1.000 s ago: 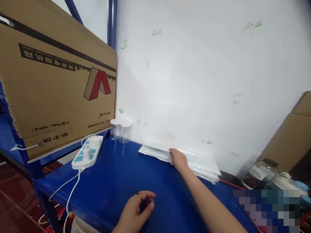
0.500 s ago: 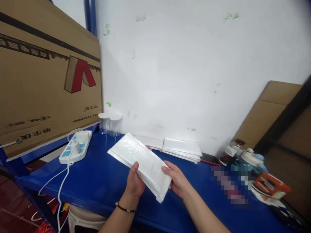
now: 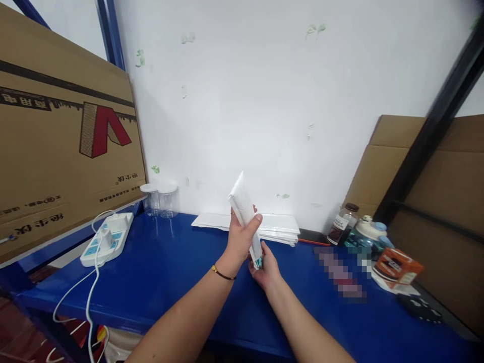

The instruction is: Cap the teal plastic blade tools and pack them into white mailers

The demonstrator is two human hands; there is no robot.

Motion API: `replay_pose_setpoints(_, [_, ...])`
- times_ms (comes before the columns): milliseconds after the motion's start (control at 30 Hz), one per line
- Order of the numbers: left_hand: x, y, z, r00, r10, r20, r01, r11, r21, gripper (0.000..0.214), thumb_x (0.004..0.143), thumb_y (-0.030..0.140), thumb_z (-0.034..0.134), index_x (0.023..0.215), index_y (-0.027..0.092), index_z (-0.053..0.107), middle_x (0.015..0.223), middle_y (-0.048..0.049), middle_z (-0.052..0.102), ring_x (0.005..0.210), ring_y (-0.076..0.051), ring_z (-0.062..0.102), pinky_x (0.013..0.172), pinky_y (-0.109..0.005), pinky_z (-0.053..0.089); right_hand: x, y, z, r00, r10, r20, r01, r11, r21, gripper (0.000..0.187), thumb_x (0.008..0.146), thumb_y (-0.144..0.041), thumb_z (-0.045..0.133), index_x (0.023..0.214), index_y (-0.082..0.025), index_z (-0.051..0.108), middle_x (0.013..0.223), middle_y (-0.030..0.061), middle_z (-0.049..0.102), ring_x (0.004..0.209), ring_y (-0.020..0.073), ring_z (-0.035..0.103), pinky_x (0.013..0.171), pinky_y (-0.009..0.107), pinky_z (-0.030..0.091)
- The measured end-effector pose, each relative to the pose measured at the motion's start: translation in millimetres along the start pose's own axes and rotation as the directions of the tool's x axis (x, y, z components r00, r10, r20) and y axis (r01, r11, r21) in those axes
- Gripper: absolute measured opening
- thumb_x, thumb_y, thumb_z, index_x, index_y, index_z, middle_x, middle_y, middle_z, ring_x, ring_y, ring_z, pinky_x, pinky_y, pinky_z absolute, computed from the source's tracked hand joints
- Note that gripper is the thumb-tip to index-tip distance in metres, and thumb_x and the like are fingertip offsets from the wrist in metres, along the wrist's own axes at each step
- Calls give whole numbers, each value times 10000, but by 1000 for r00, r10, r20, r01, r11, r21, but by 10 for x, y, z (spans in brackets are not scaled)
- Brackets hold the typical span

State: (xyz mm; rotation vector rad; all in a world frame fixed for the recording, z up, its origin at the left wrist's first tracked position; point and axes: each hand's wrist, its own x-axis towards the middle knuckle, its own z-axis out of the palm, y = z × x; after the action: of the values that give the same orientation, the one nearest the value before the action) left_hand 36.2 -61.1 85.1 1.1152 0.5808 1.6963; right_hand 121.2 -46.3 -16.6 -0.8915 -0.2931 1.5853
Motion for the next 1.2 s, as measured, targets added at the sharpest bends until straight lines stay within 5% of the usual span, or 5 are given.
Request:
replay_pose_setpoints(233, [94, 35, -49, 983, 32, -182, -66, 981, -183, 472, 668, 365, 720, 1070, 158, 585, 1058, -83, 638, 1047, -222, 573, 940, -367, 410, 123, -48, -73, 975, -218, -37, 200, 940, -278, 337, 772, -457, 590, 637, -193, 430, 393, -73, 428, 270, 65, 357, 255, 149, 163])
replay_pose_setpoints(433, [174, 77, -387, 919, 34, -392, -171, 931, -321, 353, 690, 339, 685, 979, 148, 616, 986, -67, 641, 1005, -209, 589, 916, -363, 438, 289, -371, -386, 757, -649, -71, 306, 449, -839, 408, 841, -512, 383, 706, -173, 566, 497, 16, 567, 465, 165, 554, 378, 238, 383])
replay_pose_setpoints(633, [262, 97, -876, 824, -118, -554, -171, 880, -443, 297, 739, 350, 611, 966, 159, 594, 967, -43, 622, 939, -172, 609, 897, -327, 464, 341, -646, -655, 700, -714, 6, 144, 133, -981, 426, 833, -438, 378, 709, -141, 656, 780, 170, 672, 829, 305, 611, 681, 340, 427])
replay_pose_setpoints(1033, [170, -107, -1184, 856, -498, -138, 158, 506, -848, 450, 762, 313, 417, 1106, 53, 544, 826, -123, 651, 772, -233, 641, 801, -395, 507, 335, -385, -557, 728, -640, 246, -39, -397, -917, 389, 878, -401, 366, 837, -161, 670, 989, 153, 617, 969, 294, 539, 772, 387, 396])
replay_pose_setpoints(1200, [170, -140, -1113, 857, -480, -187, 133, 557, -820, 416, 750, 327, 444, 1058, 77, 568, 809, -99, 639, 753, -219, 635, 766, -367, 516, 352, -397, -586, 671, -699, 248, 74, -270, -960, 302, 827, -395, 459, 773, -171, 655, 960, 138, 622, 1020, 319, 489, 852, 462, 350])
